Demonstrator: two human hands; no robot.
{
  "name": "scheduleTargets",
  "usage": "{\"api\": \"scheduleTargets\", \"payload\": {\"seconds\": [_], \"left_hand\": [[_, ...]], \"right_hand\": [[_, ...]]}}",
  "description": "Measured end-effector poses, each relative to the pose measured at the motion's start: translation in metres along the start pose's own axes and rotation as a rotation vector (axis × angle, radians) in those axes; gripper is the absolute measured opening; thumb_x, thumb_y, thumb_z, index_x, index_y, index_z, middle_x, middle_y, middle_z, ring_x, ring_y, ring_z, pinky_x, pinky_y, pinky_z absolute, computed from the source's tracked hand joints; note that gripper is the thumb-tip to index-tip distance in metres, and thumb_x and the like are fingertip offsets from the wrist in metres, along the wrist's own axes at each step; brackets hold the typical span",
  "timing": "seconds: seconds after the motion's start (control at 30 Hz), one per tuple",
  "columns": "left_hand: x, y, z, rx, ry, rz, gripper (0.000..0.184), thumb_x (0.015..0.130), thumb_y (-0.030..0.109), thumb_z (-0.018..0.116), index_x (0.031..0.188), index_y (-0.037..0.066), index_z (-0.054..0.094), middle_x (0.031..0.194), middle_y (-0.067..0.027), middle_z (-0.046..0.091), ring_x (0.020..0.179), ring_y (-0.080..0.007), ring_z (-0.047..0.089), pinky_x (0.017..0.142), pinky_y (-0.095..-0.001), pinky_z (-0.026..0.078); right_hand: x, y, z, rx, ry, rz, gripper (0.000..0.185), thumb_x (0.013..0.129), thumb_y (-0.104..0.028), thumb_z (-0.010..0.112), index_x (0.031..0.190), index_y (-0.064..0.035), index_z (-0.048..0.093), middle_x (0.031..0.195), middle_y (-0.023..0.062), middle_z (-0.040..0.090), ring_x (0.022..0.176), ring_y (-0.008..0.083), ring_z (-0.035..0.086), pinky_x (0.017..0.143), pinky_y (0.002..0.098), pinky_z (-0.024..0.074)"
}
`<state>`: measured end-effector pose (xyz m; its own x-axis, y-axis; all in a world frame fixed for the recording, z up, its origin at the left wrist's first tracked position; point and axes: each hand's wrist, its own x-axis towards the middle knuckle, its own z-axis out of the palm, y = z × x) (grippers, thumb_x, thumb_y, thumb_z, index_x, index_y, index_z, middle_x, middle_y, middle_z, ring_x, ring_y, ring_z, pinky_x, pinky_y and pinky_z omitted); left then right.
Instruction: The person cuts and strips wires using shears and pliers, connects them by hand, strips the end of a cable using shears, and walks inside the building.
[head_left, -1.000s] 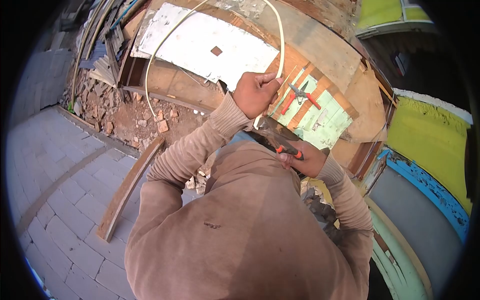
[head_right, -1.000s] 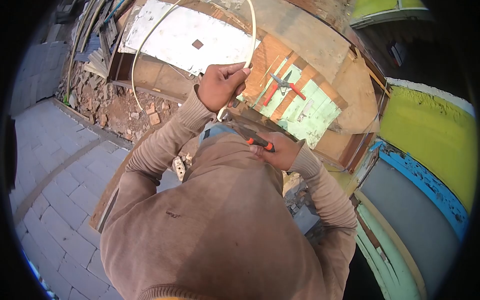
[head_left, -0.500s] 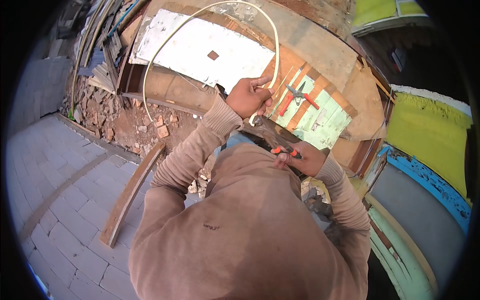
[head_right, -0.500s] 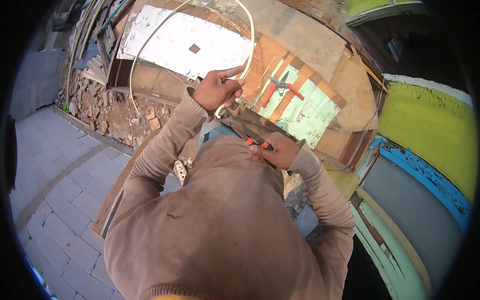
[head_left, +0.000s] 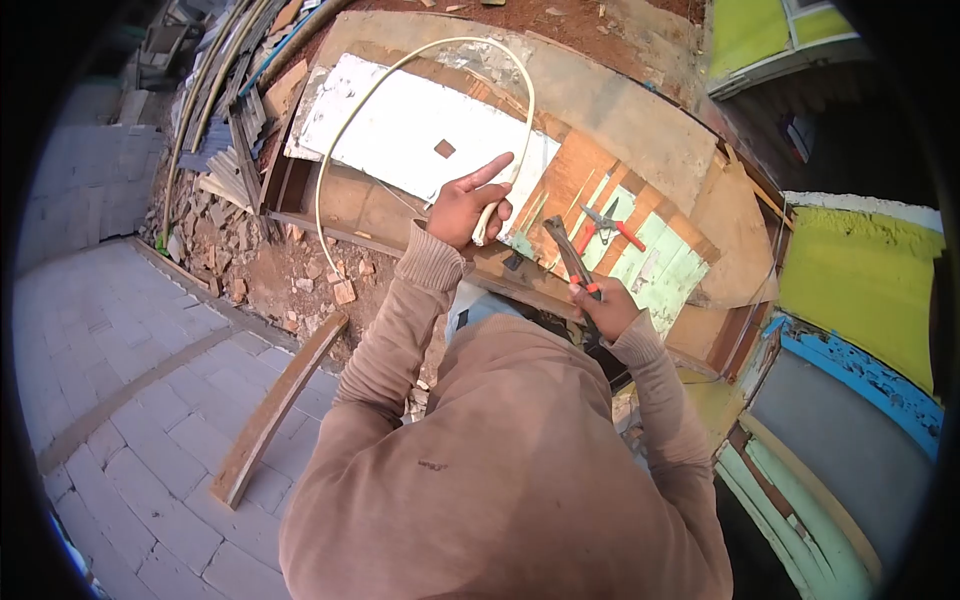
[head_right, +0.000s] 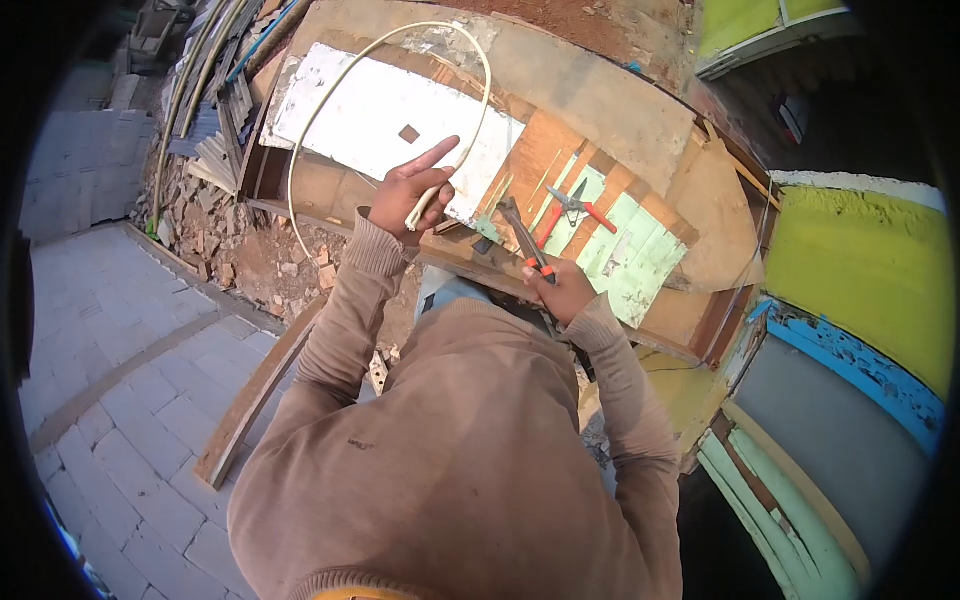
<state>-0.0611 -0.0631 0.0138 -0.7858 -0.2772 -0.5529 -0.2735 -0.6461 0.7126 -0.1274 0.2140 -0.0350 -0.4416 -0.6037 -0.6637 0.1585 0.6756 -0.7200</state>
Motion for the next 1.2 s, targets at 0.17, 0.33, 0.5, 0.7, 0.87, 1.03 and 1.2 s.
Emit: {"api": "scheduleTargets", "payload": {"seconds": [0.17,0.33,0.5,0.7,0.87,1.03,1.2], "left_hand": [[0.001,-0.004,0.028,-0.034,-0.186,0.116,0.034,0.100,0.021,0.051,0.116,-0.008,0.060,0.073,-0.0082,0.064,0.050,-0.0113,0.057,0.040,-0.0215,0.041],[0.002,-0.009,0.050,-0.140,-0.409,0.312,0.048,0.102,0.030,0.046,0.129,-0.011,0.050,0.093,-0.0147,0.064,0.076,-0.0213,0.066,0.059,-0.0278,0.053],[0.005,-0.007,0.070,-0.165,-0.440,0.365,0.050,0.098,0.028,0.060,0.132,-0.007,0.049,0.090,-0.0136,0.066,0.082,-0.0205,0.068,0.068,-0.0283,0.054],[-0.003,0.003,0.103,0.211,-0.357,0.532,0.038,0.097,0.024,0.063,0.121,-0.005,0.061,0.087,-0.0107,0.065,0.073,-0.0136,0.061,0.067,-0.0257,0.049],[-0.026,0.029,0.119,0.635,-0.086,1.223,0.027,0.089,0.009,0.069,0.115,0.002,0.071,0.093,-0.0112,0.062,0.080,-0.0155,0.058,0.068,-0.0273,0.048],[-0.030,0.017,0.128,0.356,-0.152,1.036,0.025,0.094,0.003,0.061,0.118,-0.003,0.067,0.099,-0.0122,0.063,0.086,-0.0174,0.061,0.074,-0.0257,0.050],[-0.031,0.016,0.138,0.227,-0.106,1.032,0.024,0.097,0.007,0.060,0.117,-0.004,0.066,0.101,-0.0118,0.062,0.088,-0.0163,0.060,0.075,-0.0252,0.050]], "right_hand": [[0.124,0.013,0.025,-0.427,0.784,-0.112,0.052,0.091,-0.035,0.063,0.125,0.0038,0.056,0.094,0.0164,0.064,0.085,0.0341,0.061,0.084,0.0389,0.0493],[0.122,-0.036,0.020,-0.235,1.047,-0.269,0.045,0.092,-0.025,0.060,0.127,0.0023,0.056,0.115,0.0187,0.060,0.103,0.0333,0.059,0.091,0.0393,0.0471],[-0.005,-0.123,-0.010,0.306,0.785,-0.882,0.039,0.088,-0.016,0.066,0.123,0.0007,0.059,0.113,0.0163,0.059,0.095,0.0241,0.060,0.084,0.0356,0.0499],[-0.033,-0.154,-0.034,0.065,0.922,-1.082,0.020,0.084,-0.005,0.075,0.103,0.0003,0.070,0.092,0.0125,0.066,0.074,0.0160,0.064,0.064,0.0262,0.0510],[-0.032,-0.156,-0.034,0.241,0.818,-1.120,0.020,0.085,-0.004,0.074,0.103,0.0038,0.068,0.094,0.0131,0.067,0.080,0.0161,0.066,0.068,0.0268,0.0539],[-0.030,-0.164,-0.025,0.685,0.608,-1.047,0.018,0.089,-0.004,0.071,0.103,0.0063,0.067,0.094,0.0119,0.068,0.083,0.0164,0.066,0.074,0.0274,0.0565],[-0.039,-0.180,-0.024,0.889,0.461,-0.899,0.021,0.095,-0.011,0.064,0.104,0.0079,0.066,0.090,0.0101,0.068,0.080,0.0142,0.066,0.074,0.0270,0.0557]]}}
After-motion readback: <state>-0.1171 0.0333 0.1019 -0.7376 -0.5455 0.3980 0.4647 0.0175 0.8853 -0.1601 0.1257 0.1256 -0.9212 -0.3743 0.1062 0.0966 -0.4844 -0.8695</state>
